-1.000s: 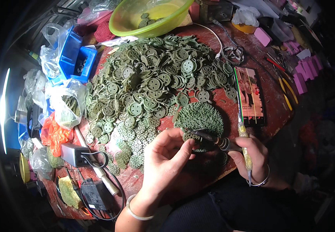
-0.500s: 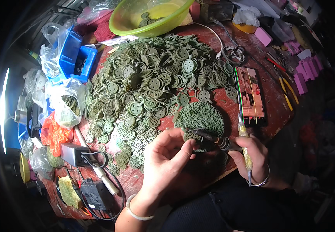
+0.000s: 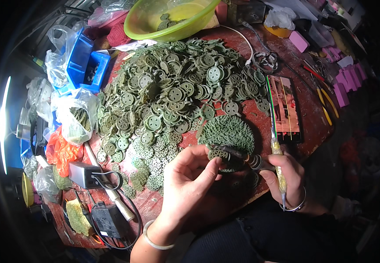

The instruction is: Using a hot glue gun to assemble small green lotus-like decorative items from component parts.

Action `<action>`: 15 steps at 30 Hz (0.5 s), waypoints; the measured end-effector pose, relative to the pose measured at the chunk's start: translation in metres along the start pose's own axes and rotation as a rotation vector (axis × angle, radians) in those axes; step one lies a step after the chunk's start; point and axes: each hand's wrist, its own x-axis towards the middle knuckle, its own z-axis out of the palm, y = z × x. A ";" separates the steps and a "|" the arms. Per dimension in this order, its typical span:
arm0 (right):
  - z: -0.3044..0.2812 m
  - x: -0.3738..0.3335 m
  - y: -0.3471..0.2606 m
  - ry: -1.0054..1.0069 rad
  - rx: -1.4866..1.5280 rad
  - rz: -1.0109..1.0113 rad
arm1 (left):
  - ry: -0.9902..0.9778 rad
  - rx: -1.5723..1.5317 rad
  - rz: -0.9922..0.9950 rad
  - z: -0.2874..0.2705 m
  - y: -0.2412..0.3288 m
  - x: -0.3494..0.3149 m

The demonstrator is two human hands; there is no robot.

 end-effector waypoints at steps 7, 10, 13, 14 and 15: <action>-0.003 0.000 -0.001 0.078 -0.026 0.036 | 0.002 -0.061 -0.037 0.000 0.005 0.001; -0.006 -0.001 0.005 0.046 -0.214 0.044 | 0.025 -0.085 -0.069 0.001 0.006 0.001; -0.007 0.001 0.003 -0.006 -0.240 0.077 | 0.024 -0.075 -0.057 0.001 0.006 0.001; -0.007 0.001 0.002 -0.003 -0.244 0.080 | 0.018 -0.075 -0.058 0.001 0.005 0.001; -0.007 0.002 0.002 -0.008 -0.241 0.082 | 0.025 -0.072 -0.050 0.001 0.004 0.002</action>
